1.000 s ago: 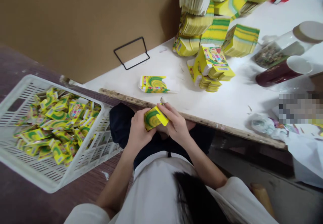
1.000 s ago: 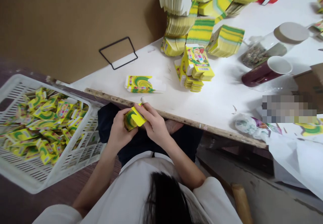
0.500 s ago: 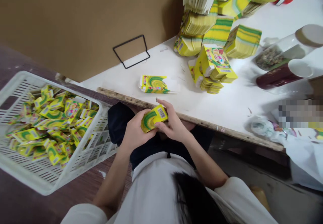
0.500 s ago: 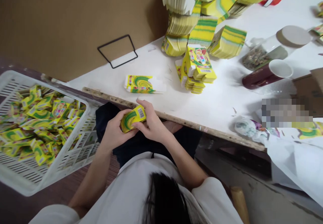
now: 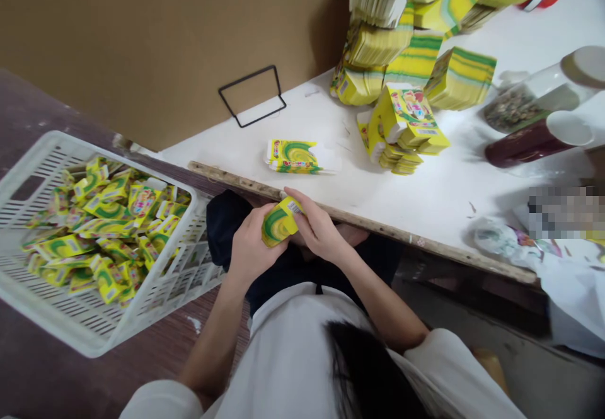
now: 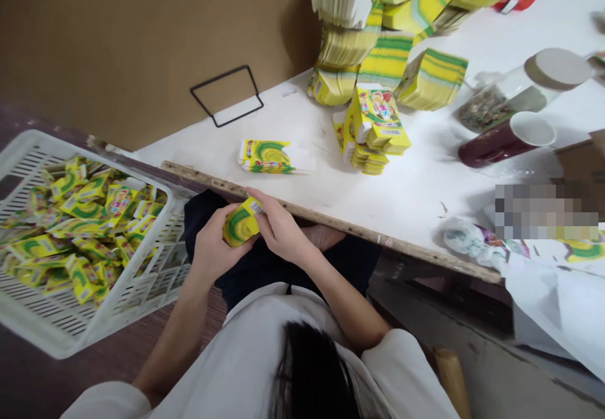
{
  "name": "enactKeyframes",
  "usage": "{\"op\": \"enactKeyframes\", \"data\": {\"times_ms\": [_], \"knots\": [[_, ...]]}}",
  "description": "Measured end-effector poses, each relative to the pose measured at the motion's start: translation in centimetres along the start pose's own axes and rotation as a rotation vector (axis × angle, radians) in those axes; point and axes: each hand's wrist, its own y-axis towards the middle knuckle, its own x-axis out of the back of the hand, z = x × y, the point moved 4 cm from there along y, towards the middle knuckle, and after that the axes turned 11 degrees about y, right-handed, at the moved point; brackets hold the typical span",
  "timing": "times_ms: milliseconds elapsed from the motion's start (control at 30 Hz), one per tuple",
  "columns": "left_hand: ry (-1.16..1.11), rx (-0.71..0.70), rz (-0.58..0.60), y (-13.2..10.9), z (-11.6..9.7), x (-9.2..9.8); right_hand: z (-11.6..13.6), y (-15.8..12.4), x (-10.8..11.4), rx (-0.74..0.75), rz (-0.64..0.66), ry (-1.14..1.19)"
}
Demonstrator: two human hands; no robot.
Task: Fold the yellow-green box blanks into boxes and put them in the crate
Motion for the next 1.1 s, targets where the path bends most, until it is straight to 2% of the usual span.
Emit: {"op": "enactKeyframes", "data": {"times_ms": [200,267,333,433,600,667,800,900,967,1100], "knots": [[0.02,0.041,0.014,-0.5,-0.5,-0.7,-0.9,-0.5,-0.1,0.035,-0.183,-0.079],[0.022,0.058,0.006,-0.4,-0.3,-0.5,-1.0,-0.2,-0.1,0.019,-0.148,-0.033],[0.012,0.057,0.005,-0.2,0.0,-0.2,-1.1,0.0,0.0,-0.026,-0.059,0.079],[-0.02,0.001,0.023,0.1,-0.1,0.0,-1.1,0.2,0.5,-0.088,0.021,0.187],[-0.022,-0.066,-0.003,0.2,-1.1,-0.6,-1.0,-0.1,0.9,-0.099,-0.032,0.153],[-0.02,-0.062,-0.016,0.1,-1.4,-1.0,-1.2,-0.2,0.7,-0.124,-0.052,0.177],[-0.021,-0.025,-0.033,0.0,-1.5,-1.3,-1.3,-0.3,1.2,-0.124,-0.171,0.151],[-0.064,-0.005,-0.017,-0.1,-1.3,-1.4,-1.2,-0.1,1.1,-0.133,0.007,0.269],[-0.106,0.003,-0.003,-0.2,-1.2,-1.5,-1.1,0.0,1.1,-0.12,0.046,0.288],[-0.152,0.061,0.012,-0.4,-1.2,-2.1,-1.3,-0.1,1.0,-0.077,-0.109,0.175]]}}
